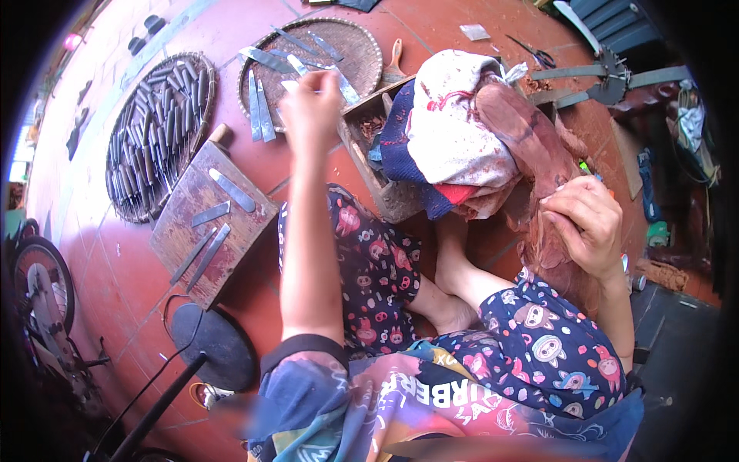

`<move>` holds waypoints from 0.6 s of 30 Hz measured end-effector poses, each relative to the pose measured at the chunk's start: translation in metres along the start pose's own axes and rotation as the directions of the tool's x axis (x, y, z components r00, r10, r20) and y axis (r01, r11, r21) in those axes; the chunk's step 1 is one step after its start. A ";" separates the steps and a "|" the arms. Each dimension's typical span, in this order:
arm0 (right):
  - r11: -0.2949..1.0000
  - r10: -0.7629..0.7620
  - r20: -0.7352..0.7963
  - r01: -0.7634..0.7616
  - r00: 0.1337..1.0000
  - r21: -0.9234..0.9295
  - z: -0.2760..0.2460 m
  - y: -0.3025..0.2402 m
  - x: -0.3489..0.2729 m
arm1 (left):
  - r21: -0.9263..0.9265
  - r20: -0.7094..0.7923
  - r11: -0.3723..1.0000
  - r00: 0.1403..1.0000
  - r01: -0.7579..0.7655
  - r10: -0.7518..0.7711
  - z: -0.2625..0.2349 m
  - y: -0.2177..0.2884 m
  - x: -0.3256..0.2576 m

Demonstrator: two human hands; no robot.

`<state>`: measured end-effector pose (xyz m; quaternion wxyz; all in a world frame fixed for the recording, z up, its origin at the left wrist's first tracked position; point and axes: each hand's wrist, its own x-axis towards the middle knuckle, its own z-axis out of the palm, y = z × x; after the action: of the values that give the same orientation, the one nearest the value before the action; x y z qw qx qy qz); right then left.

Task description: The person sits cross-legged on the floor and uses a carving knife to shape a large reddish-brown wooden object. They repeatedly scrape and smooth the surface, occasionally switching tools and wiping the object with a cloth.

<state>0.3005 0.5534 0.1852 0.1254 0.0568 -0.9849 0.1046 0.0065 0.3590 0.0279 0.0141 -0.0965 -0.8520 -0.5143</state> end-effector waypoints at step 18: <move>0.990 -0.004 -0.038 0.010 0.999 0.143 -0.001 0.015 -0.010 | -0.214 0.059 0.966 0.989 0.143 -0.133 -0.006 -0.126 0.089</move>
<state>0.3079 0.5691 0.1812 0.1400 0.0672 -0.9721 0.1758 -0.1041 0.3098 -0.0683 -0.0513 -0.0492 -0.7953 -0.6020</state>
